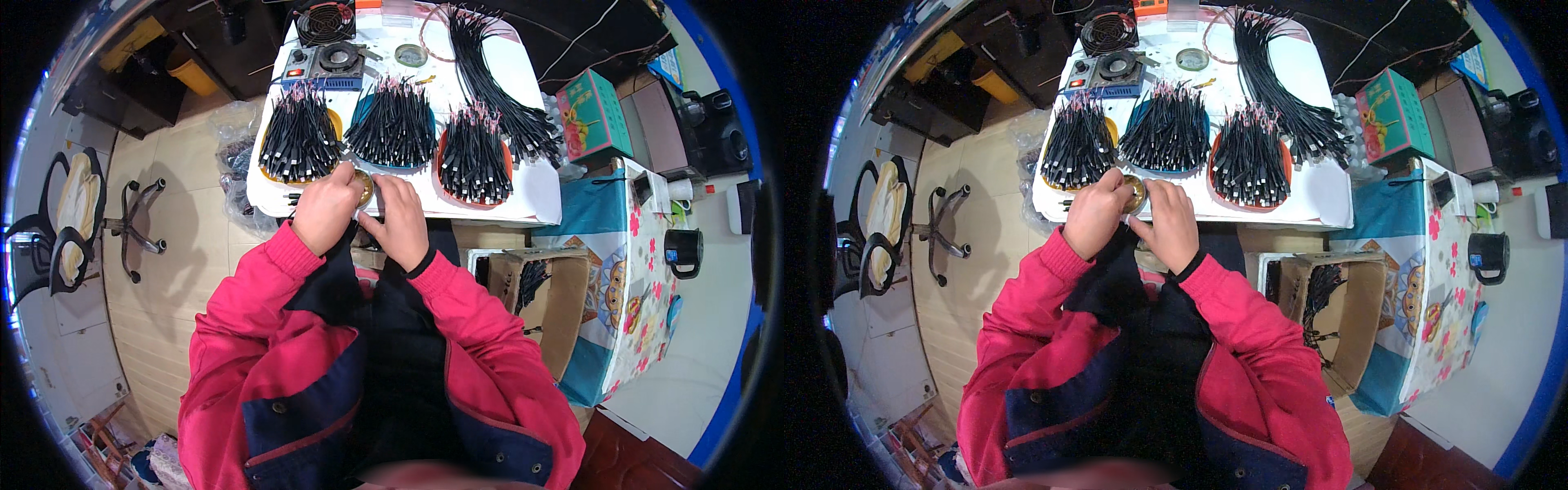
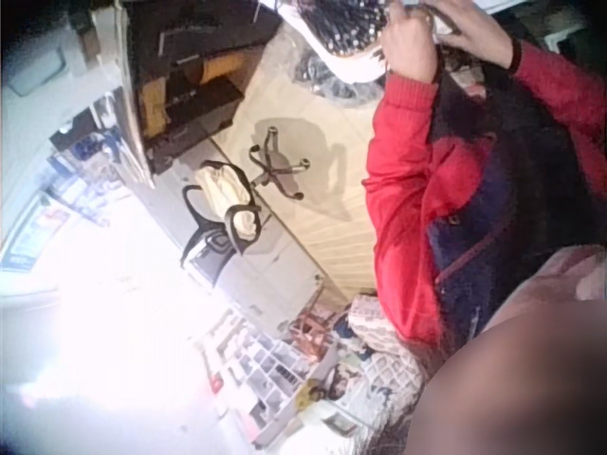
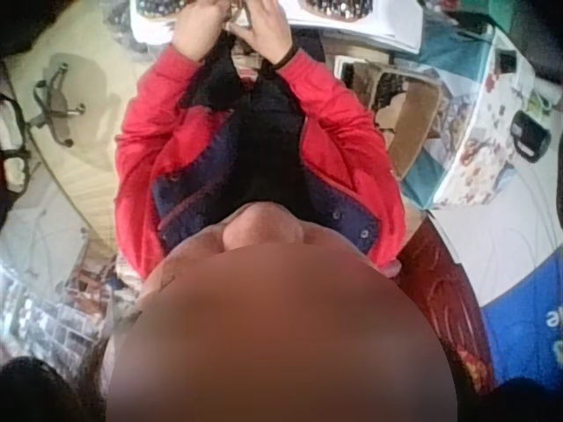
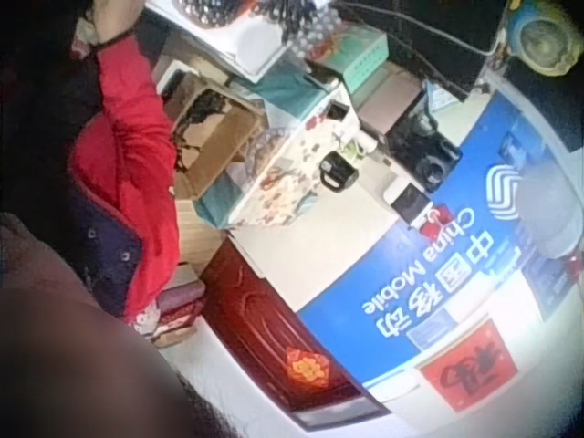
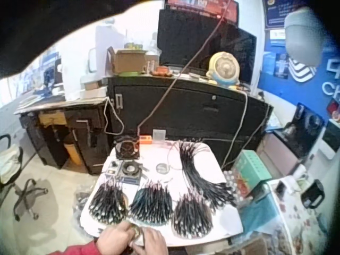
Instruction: The person repeatedly picks black wires and small white connectors from trays on a table, joins them by hand, and places the assembled units into a small bowl. The process is continuous and repetitive throughout the clip.
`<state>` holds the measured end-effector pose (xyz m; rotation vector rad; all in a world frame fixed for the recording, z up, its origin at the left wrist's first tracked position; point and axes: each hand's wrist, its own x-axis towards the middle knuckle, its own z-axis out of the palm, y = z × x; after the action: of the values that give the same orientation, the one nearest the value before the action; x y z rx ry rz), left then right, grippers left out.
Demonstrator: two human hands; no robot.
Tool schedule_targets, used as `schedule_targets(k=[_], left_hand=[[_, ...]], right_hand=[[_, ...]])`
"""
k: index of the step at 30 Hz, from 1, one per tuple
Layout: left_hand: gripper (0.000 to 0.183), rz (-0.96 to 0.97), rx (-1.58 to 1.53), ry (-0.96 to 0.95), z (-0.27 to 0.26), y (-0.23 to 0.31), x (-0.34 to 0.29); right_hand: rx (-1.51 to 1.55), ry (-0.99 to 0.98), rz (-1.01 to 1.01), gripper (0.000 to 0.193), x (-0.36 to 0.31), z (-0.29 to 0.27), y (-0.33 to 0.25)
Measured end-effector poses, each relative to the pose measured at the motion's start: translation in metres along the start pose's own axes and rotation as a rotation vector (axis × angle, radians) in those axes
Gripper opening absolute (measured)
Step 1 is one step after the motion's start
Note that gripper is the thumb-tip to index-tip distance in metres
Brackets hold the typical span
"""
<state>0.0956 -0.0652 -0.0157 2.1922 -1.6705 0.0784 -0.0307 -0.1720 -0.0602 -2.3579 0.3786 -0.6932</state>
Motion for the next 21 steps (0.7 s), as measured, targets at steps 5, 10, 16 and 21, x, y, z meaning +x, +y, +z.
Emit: schedule_targets(k=[5, 10, 16, 21], left_hand=[[0.008, -0.011, -0.012, 0.005, 0.006, 0.001, 0.003], [0.012, -0.035, -0.045, 0.023, 0.006, 0.003, 0.003], [0.018, -0.077, -0.201, 0.201, -0.032, 0.006, -0.005], [0.014, -0.067, -0.232, 0.323, -0.082, 0.01, -0.001]], right_hand=[[0.029, 0.021, 0.003, 0.061, 0.001, 0.001, 0.001], [0.033, 0.022, 0.019, 0.059, 0.002, 0.002, 0.001], [0.036, 0.01, 0.04, 0.06, 0.002, 0.003, 0.001], [0.034, 0.01, 0.029, 0.06, 0.0, 0.003, 0.002]])
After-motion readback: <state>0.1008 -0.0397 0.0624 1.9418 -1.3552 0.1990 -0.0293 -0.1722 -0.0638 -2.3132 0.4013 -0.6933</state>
